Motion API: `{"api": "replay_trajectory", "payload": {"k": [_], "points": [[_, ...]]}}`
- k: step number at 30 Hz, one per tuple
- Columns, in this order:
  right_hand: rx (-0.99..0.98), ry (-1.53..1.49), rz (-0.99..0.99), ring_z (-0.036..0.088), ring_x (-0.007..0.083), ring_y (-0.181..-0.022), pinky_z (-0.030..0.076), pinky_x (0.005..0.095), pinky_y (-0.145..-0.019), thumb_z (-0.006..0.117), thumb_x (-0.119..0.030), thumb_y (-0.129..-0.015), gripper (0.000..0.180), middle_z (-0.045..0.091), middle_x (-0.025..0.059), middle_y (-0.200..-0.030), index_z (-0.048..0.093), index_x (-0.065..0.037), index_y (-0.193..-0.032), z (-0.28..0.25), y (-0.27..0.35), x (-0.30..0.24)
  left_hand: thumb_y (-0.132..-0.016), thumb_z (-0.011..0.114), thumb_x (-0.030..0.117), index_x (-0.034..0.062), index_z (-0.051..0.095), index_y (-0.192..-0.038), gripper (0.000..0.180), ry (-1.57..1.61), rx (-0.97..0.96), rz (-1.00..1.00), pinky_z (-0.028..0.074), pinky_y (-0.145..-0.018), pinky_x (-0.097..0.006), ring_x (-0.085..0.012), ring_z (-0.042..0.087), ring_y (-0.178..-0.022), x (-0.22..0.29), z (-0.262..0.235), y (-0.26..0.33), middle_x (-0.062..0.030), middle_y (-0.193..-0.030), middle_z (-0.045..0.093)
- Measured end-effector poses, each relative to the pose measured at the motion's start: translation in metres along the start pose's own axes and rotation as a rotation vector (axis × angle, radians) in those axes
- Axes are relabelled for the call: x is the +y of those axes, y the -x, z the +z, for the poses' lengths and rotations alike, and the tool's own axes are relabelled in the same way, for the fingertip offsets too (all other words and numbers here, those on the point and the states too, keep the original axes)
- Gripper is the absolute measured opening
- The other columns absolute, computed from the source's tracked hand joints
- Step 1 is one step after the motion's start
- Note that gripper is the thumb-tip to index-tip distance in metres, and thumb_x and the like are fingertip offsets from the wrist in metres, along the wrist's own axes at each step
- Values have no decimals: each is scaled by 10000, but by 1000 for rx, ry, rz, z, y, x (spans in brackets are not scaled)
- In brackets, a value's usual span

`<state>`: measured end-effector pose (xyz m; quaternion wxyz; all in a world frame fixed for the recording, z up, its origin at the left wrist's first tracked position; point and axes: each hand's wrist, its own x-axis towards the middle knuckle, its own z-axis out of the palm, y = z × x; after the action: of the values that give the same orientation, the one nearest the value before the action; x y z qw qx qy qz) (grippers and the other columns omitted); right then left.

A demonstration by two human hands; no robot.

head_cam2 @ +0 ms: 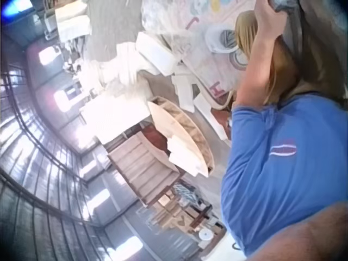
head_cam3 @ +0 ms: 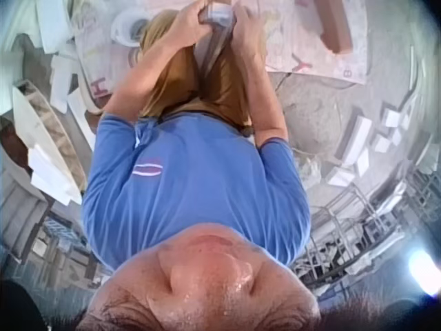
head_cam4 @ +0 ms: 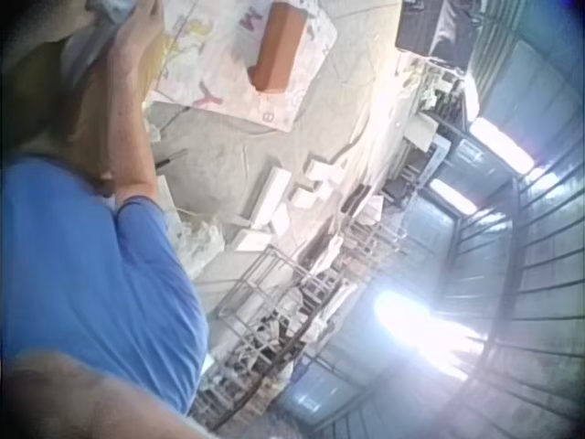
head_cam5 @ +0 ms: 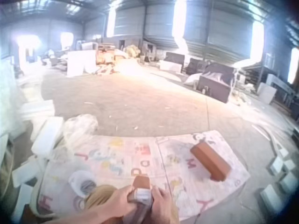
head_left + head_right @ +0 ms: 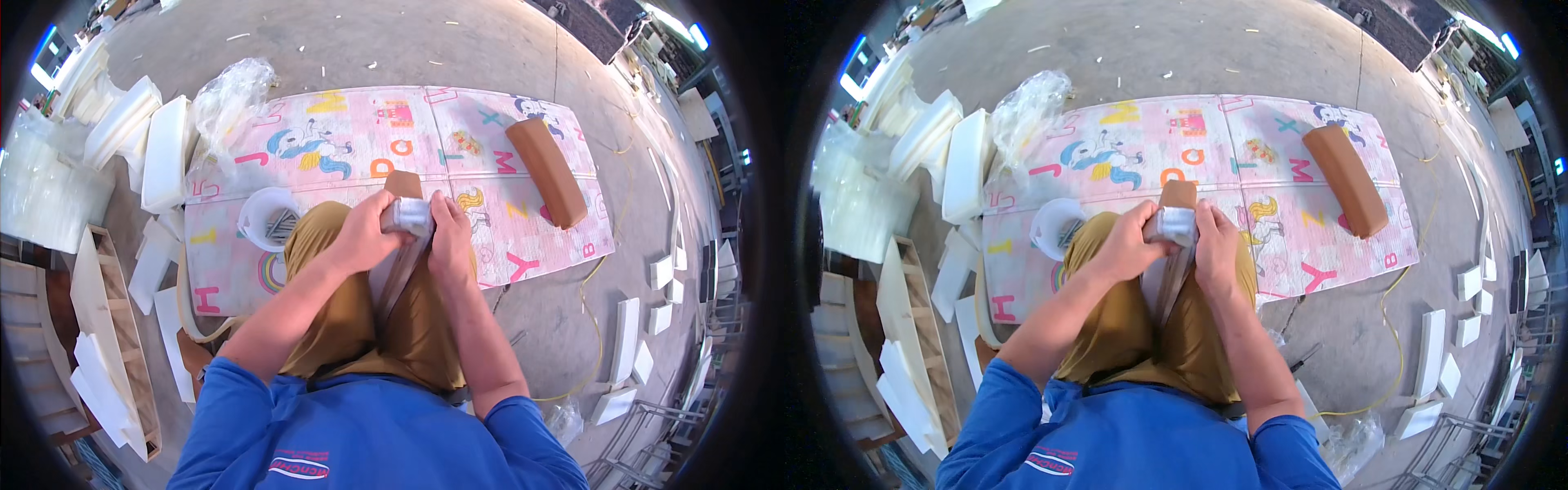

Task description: Stapling a brown upholstery cover onto a foam cushion piece.

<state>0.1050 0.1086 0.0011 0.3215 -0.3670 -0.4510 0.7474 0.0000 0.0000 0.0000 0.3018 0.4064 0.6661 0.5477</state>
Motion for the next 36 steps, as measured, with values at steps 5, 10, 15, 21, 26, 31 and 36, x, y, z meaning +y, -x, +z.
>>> {"api": "replay_trajectory", "payload": {"k": [5,10,15,21,26,31,36], "points": [[82,48,-78,275,19,-585,210,253,-511,572,-259,-1034,507,384,-92,-608,410,-95,-582,0,-4,0,-703,797,-2,1,602,-980,339,-63,23,-87,492,-719,-299,-94,578,-791,12,11,-2,-57,-848,652],[57,163,-163,301,28,-574,234,263,-531,589,-249,-1026,507,413,-69,-584,448,-95,-564,-23,-3,-10,-692,769,22,28,586,-811,219,-170,181,19,483,-612,-352,-290,624,-682,8,36,-14,-143,-754,632],[64,168,-143,281,31,-581,214,269,-521,566,-197,-1033,489,386,-72,-597,392,-87,-590,-30,0,-14,-667,707,-61,30,538,-722,200,-257,234,186,406,-508,-342,-254,519,-547,4,44,-25,-124,-656,539],[44,185,-158,330,48,-607,268,271,-535,529,-162,-1037,420,438,-42,-638,441,-71,-637,-43,5,-8,-639,733,10,62,484,-680,258,-393,183,274,397,-490,-383,-309,523,-544,10,47,-27,-99,-632,505],[-427,460,-545,503,118,-615,394,287,-551,752,-102,-877,208,534,13,-707,570,-30,-809,-70,-12,-18,-678,721,-24,53,494,-707,242,-352,197,289,357,-493,-340,-246,461,-535,12,42,-28,-90,-628,461],[-463,737,-570,644,258,-697,515,354,-633,788,14,-727,293,614,95,-802,613,-42,-954,-82,-15,-31,-698,733,-28,54,495,-724,253,-302,138,211,339,-501,-307,-190,415,-537,13,38,-26,-62,-633,440],[-485,721,-699,647,263,-688,507,351,-599,729,75,-714,251,603,110,-770,611,-42,-902,-91,-2,-30,-636,686,-77,58,505,-737,247,-413,45,414,374,-504,-335,-222,474,-540,22,24,-15,-64,-650,480]]}}
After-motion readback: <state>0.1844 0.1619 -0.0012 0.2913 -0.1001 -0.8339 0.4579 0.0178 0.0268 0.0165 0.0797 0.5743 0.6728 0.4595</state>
